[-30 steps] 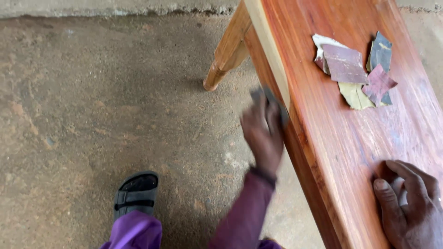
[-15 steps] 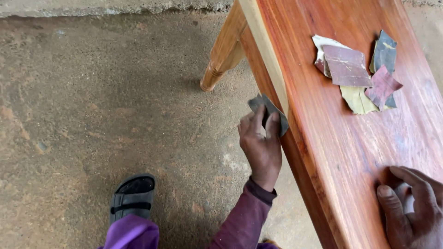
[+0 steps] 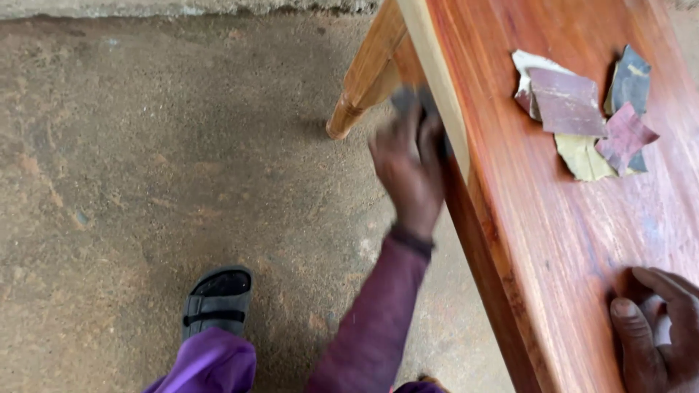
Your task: The person sands the edges and top surface of a wooden table using sandpaper.
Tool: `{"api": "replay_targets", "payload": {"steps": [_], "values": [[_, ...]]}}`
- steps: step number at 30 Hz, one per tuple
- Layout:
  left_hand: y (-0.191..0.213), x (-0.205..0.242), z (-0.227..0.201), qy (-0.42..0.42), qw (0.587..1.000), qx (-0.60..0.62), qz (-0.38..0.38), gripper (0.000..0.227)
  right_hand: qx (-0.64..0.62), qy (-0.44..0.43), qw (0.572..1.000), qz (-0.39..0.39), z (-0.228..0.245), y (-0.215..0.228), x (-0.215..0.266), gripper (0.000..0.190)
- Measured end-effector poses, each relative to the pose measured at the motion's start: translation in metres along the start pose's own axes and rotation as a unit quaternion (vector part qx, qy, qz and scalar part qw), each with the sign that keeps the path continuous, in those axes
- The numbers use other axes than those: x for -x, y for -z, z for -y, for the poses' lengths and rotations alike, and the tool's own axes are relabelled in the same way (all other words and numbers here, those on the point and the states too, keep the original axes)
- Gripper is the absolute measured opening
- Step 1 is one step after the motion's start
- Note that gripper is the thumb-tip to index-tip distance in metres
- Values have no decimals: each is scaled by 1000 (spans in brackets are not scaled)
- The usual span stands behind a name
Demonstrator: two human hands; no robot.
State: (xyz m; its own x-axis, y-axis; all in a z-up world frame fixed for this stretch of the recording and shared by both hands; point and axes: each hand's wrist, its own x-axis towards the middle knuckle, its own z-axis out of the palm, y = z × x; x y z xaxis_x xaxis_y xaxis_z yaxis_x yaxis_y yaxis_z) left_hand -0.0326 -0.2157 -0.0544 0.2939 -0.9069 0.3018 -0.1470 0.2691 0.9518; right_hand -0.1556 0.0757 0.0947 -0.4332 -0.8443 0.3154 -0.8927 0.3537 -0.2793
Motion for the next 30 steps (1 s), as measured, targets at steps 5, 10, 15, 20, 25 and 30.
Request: {"api": "replay_targets", "payload": {"steps": [5, 10, 15, 20, 25, 30], "values": [[-7, -34, -5, -7, 1000, -26, -4, 32, 37, 15, 999, -4, -8, 8, 3, 36], [20, 30, -15, -29, 998, 48, 21, 35, 114, 53, 992, -4, -16, 5, 3, 33], [-28, -46, 26, 33, 999, 28, -3, 35, 114, 42, 993, 0, -2, 11, -1, 36], [14, 20, -2, 33, 998, 43, 41, 41, 145, 33, 989, 7, 26, 9, -12, 36], [-23, -47, 38, 20, 998, 62, 9, 24, 139, -14, 990, 5, 49, 10, -21, 42], [78, -69, -29, 152, 971, 168, 75, 36, 96, 3, 995, -10, 55, 13, -24, 41]]}}
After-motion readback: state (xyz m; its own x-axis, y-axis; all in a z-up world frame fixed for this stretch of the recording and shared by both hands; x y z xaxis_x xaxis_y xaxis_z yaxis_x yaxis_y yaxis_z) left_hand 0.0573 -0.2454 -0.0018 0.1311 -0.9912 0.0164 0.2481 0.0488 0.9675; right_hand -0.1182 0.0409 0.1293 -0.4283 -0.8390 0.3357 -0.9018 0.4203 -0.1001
